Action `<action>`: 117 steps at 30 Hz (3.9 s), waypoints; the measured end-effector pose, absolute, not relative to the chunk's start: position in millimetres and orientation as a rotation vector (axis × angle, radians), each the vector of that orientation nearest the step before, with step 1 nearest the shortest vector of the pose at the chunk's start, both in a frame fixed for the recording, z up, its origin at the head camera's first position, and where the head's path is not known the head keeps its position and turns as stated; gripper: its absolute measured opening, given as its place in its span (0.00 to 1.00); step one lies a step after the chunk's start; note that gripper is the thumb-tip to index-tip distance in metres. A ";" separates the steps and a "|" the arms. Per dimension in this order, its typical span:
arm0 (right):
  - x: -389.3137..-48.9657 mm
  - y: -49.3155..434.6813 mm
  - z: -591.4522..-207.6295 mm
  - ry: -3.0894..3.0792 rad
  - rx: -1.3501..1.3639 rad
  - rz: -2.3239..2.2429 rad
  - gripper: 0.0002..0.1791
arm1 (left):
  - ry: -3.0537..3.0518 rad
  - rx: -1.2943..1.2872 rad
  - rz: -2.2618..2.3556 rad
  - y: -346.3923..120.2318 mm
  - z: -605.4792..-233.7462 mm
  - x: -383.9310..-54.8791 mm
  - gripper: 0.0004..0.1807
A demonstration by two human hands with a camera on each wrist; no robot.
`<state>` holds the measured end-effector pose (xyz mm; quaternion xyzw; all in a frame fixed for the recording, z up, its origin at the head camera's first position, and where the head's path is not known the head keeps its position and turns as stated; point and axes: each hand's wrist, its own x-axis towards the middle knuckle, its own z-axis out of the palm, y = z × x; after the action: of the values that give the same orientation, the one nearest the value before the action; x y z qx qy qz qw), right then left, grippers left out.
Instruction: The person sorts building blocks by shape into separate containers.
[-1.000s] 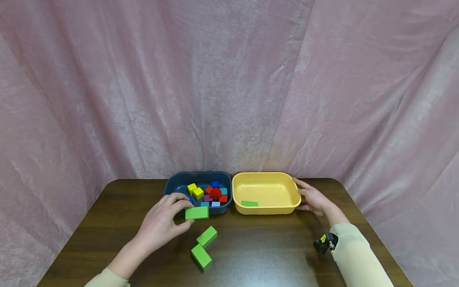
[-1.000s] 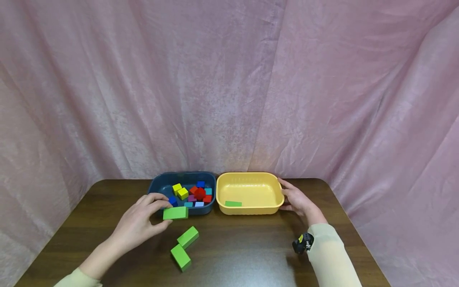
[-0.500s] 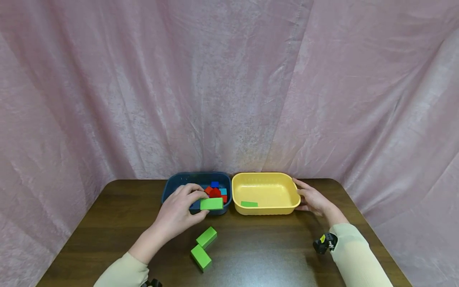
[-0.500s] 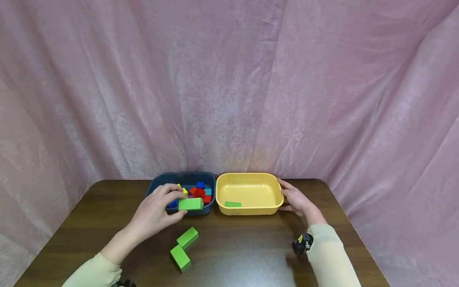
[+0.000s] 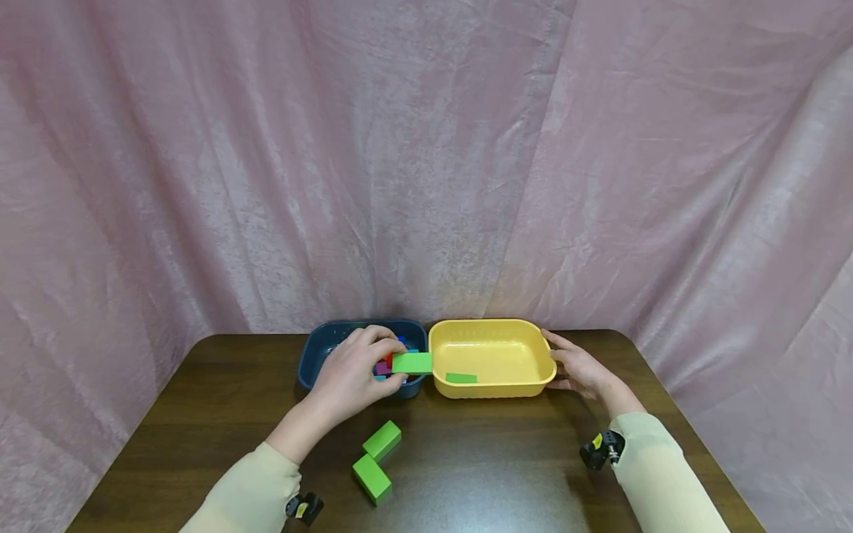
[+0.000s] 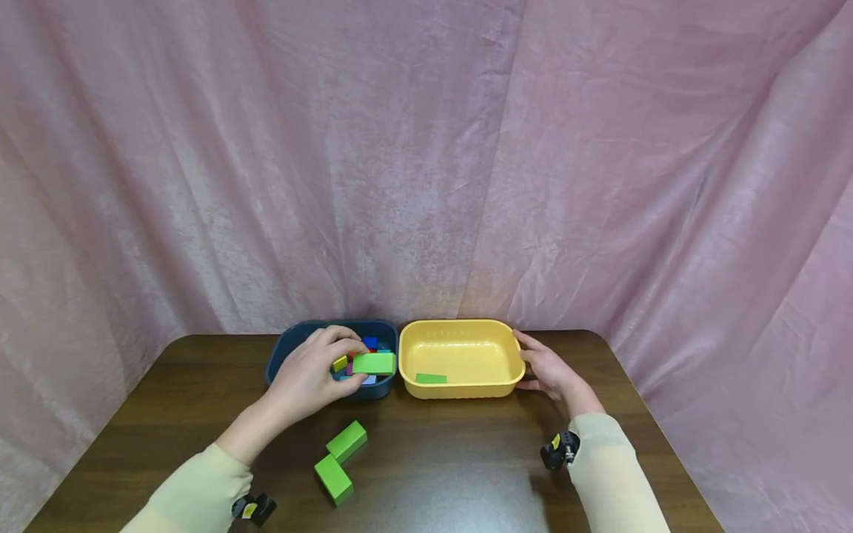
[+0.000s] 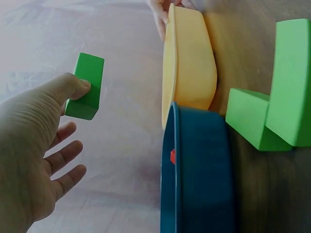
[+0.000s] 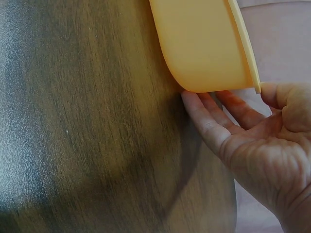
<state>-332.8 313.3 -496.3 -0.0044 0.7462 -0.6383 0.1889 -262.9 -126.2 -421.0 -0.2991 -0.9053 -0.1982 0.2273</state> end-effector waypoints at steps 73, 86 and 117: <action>-333.7 313.4 -497.3 2.101 0.001 -1.799 0.34 | -2.900 -0.674 -0.380 -34.8 -443.2 -339.9 0.21; -333.1 311.9 -497.6 2.097 -0.001 -1.808 0.34 | -2.935 -0.611 -0.417 -25.6 -449.6 -338.9 0.25; -335.0 315.6 -502.3 2.083 -0.025 -1.819 0.34 | -2.808 -0.723 -0.563 -56.0 -430.1 -317.9 0.31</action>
<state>-335.0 315.6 -502.3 -0.0088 0.7399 -0.6462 0.1867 -317.9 -56.0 -430.1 -0.2436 -0.9465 -0.1898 0.0938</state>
